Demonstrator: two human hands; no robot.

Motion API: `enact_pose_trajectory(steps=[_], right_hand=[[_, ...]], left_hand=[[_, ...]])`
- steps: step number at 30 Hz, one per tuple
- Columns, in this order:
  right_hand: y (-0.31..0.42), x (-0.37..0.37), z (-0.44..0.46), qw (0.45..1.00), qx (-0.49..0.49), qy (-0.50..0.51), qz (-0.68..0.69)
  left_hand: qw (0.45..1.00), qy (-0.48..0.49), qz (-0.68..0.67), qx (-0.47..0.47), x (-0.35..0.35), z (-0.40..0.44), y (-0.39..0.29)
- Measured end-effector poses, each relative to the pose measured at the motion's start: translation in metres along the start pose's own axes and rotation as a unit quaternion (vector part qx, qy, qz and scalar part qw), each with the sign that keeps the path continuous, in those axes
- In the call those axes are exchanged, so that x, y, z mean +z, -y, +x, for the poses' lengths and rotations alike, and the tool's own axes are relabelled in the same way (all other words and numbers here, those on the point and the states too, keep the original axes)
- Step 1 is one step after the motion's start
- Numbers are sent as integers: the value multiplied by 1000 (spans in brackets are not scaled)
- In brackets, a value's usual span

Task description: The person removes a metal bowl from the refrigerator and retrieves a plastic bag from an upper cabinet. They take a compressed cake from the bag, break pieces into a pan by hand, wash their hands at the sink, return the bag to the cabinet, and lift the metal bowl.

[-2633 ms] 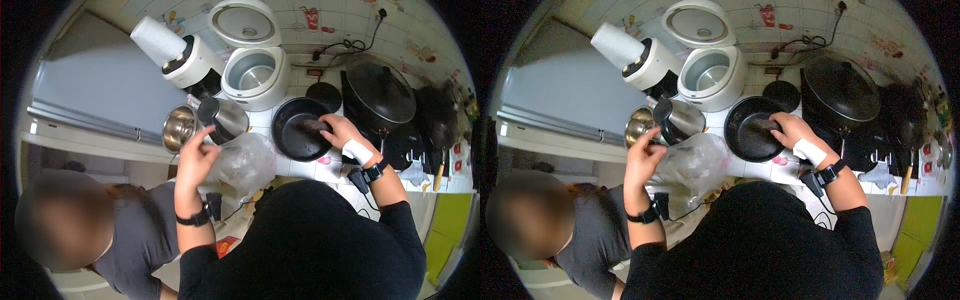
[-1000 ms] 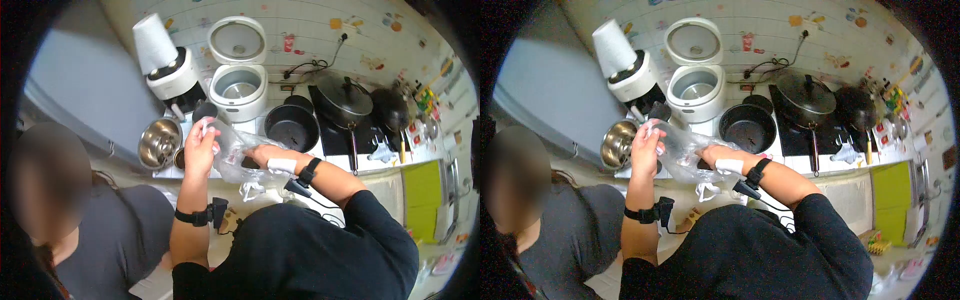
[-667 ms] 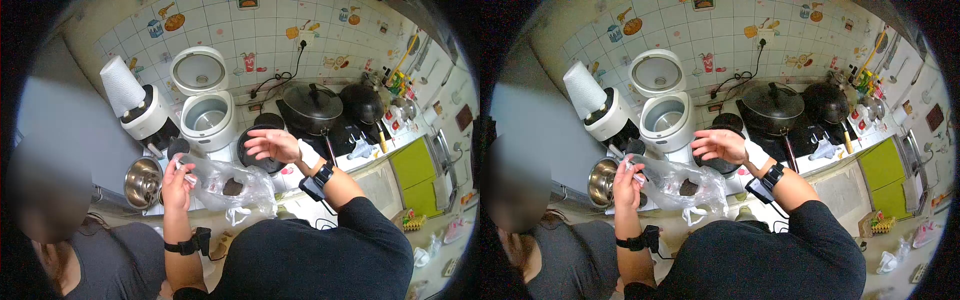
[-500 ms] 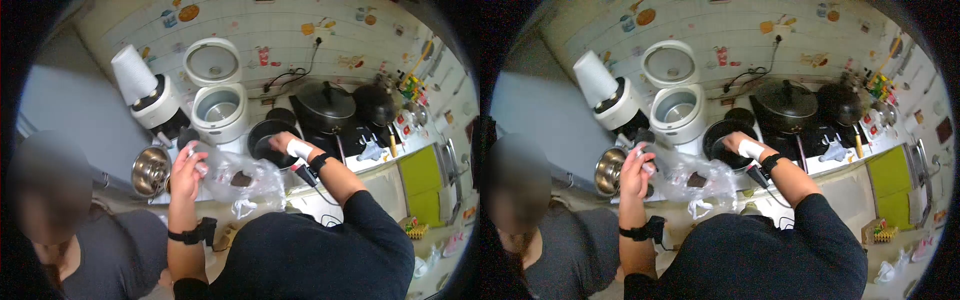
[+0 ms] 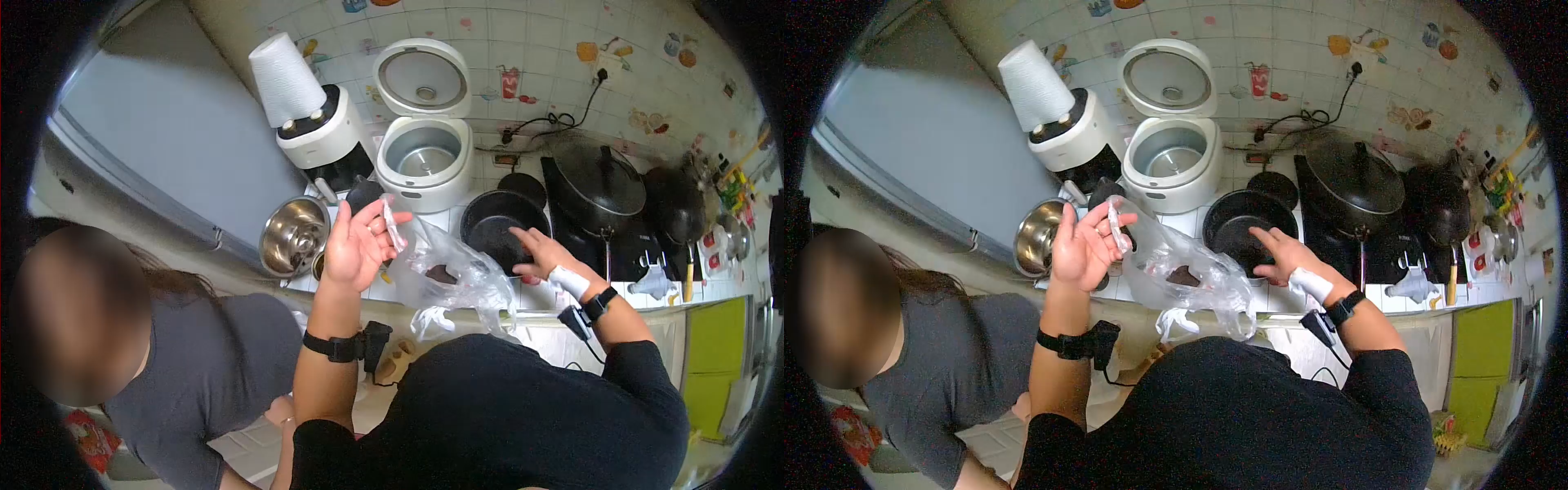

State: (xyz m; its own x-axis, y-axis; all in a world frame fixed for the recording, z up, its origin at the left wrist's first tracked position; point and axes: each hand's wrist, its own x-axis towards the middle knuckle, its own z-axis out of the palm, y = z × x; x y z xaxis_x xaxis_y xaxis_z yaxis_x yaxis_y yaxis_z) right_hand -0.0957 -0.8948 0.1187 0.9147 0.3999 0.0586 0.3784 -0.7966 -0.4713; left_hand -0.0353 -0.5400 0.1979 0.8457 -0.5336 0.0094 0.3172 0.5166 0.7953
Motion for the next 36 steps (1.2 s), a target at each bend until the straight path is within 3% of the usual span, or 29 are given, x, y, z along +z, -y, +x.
enact_pose_trajectory(steps=[1,2,5,8,9,11,13,15,16,22,25,27,29,31,33,36], right_hand=[[-5,0,-1,997,69,0,16],[-12,6,1,998,37,-53,11],[-6,-2,-9,995,32,-47,77],[-13,2,-25,992,38,-85,81],[-11,3,-28,989,35,-95,110],[-14,9,-36,988,45,-95,112],[-14,15,-45,986,60,-103,119],[-8,16,-50,985,78,-107,115],[-5,15,-52,978,103,-110,142],[22,8,-79,958,187,-150,157],[27,13,-101,942,216,-165,195],[24,16,-124,891,227,-193,342],[31,4,-150,777,231,-240,534],[21,3,-178,644,122,-286,699],[12,-6,-205,560,34,-290,776],[3,-23,-258,492,-33,-308,813]], left_hand=[[1000,4,1,-6,2,2,1],[1000,-3,7,-10,5,5,1],[998,-31,55,-21,7,14,5],[963,-131,234,-24,13,18,10],[964,-126,232,-29,15,17,13],[902,-181,392,-10,15,10,17],[890,-228,395,5,11,1,23],[784,-279,533,153,-1,-10,24],[750,-317,552,178,-1,-15,23],[830,-304,431,181,-1,-46,4],[845,-290,405,196,7,-56,7],[837,-270,392,271,20,-69,13],[888,-164,320,286,39,-88,19],[896,-46,337,286,67,-98,31],[911,19,331,245,97,-105,52],[947,78,286,123,144,-105,98]])
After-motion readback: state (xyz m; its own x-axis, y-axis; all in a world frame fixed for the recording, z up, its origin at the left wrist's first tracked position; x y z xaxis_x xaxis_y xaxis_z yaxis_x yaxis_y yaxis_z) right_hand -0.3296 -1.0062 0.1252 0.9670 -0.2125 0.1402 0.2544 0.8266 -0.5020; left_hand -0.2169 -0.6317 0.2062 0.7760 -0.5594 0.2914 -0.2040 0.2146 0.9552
